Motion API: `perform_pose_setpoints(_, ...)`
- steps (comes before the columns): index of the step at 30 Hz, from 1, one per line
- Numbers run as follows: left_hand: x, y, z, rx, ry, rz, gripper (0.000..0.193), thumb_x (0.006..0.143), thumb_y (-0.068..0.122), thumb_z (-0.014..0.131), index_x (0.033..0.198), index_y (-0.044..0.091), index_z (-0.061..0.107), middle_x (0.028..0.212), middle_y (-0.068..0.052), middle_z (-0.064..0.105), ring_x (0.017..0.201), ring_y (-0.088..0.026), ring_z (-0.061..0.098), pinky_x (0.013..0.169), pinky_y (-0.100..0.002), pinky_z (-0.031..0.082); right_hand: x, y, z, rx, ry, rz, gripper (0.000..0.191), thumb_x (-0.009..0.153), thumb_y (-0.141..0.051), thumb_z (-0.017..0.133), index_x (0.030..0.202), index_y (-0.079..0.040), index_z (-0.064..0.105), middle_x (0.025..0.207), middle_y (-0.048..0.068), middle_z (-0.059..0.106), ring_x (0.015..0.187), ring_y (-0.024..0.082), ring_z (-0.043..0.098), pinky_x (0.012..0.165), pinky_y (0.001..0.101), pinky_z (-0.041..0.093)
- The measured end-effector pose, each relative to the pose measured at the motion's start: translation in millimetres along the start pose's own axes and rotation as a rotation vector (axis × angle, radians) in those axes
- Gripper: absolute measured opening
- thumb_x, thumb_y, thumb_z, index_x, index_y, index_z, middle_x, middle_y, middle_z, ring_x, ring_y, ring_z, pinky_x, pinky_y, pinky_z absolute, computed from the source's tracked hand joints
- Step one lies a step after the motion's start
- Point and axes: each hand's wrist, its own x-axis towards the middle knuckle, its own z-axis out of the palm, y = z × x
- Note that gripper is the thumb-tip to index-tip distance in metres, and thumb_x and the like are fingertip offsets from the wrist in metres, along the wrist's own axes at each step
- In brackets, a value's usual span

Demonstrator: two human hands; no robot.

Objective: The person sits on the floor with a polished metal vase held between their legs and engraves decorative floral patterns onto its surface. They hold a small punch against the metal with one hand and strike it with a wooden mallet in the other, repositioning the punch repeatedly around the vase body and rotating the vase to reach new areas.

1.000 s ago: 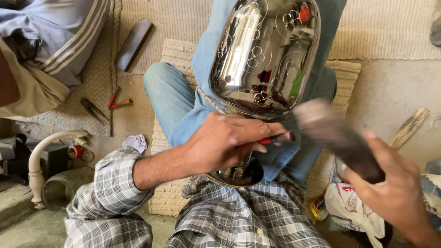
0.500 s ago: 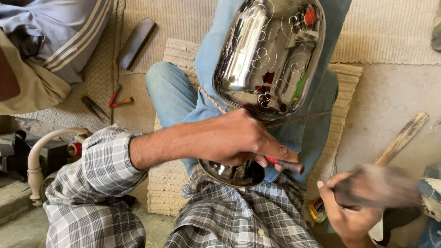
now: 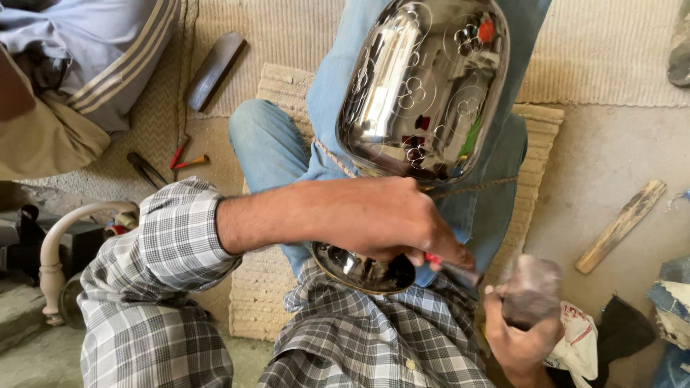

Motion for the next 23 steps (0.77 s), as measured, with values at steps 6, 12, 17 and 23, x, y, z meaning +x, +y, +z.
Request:
perform_pose_setpoints(6, 10.4, -7.1, 1.3, 0.080, -0.063, 0.038, 0.056, 0.082, 0.005, 0.074, 0.135, 0.018, 0.066, 0.098, -0.006, 0.079, 0.080, -0.024, 0.076, 0.063, -0.042, 0.058, -7.6, -4.7, -5.6, 0.164, 0.105, 0.286, 0.070, 0.086, 0.012, 0.078, 0.141, 0.006, 0.037, 0.095, 0.013, 0.062, 0.081, 0.022, 0.063, 0.084, 0.0335, 0.054)
perform_pose_setpoints(12, 18.2, -17.0, -1.2, 0.073, -0.194, 0.075, 0.052, 0.084, 0.006, 0.072, 0.132, 0.025, 0.067, 0.093, 0.005, 0.080, 0.080, -0.019, 0.076, 0.062, -0.039, 0.058, -9.8, -15.2, -11.9, 0.346, 0.245, 0.297, 0.057, 0.097, 0.004, 0.079, 0.133, -0.001, 0.035, 0.099, 0.008, 0.062, 0.085, 0.015, 0.064, 0.088, 0.0267, 0.057)
perform_pose_setpoints(17, 21.1, -16.7, -2.5, 0.032, -0.196, 0.128, 0.055, 0.081, 0.007, 0.071, 0.132, 0.026, 0.066, 0.088, 0.006, 0.079, 0.075, -0.020, 0.074, 0.059, -0.039, 0.057, -17.1, -2.8, -22.1, 0.028, 0.080, 0.187, 0.032, 0.097, 0.003, 0.076, 0.107, 0.002, 0.046, 0.094, 0.013, 0.062, 0.082, 0.022, 0.064, 0.083, 0.0309, 0.055)
perform_pose_setpoints(23, 15.9, -9.0, -4.3, 0.142, -0.198, 0.032, 0.040, 0.088, 0.014, 0.071, 0.126, 0.029, 0.070, 0.088, 0.009, 0.079, 0.079, -0.020, 0.075, 0.063, -0.041, 0.057, -38.9, 19.4, -4.2, 0.076, 0.151, 0.268, 0.028, 0.097, 0.002, 0.078, 0.112, 0.002, 0.054, 0.096, 0.012, 0.062, 0.083, 0.023, 0.061, 0.080, 0.0286, 0.050)
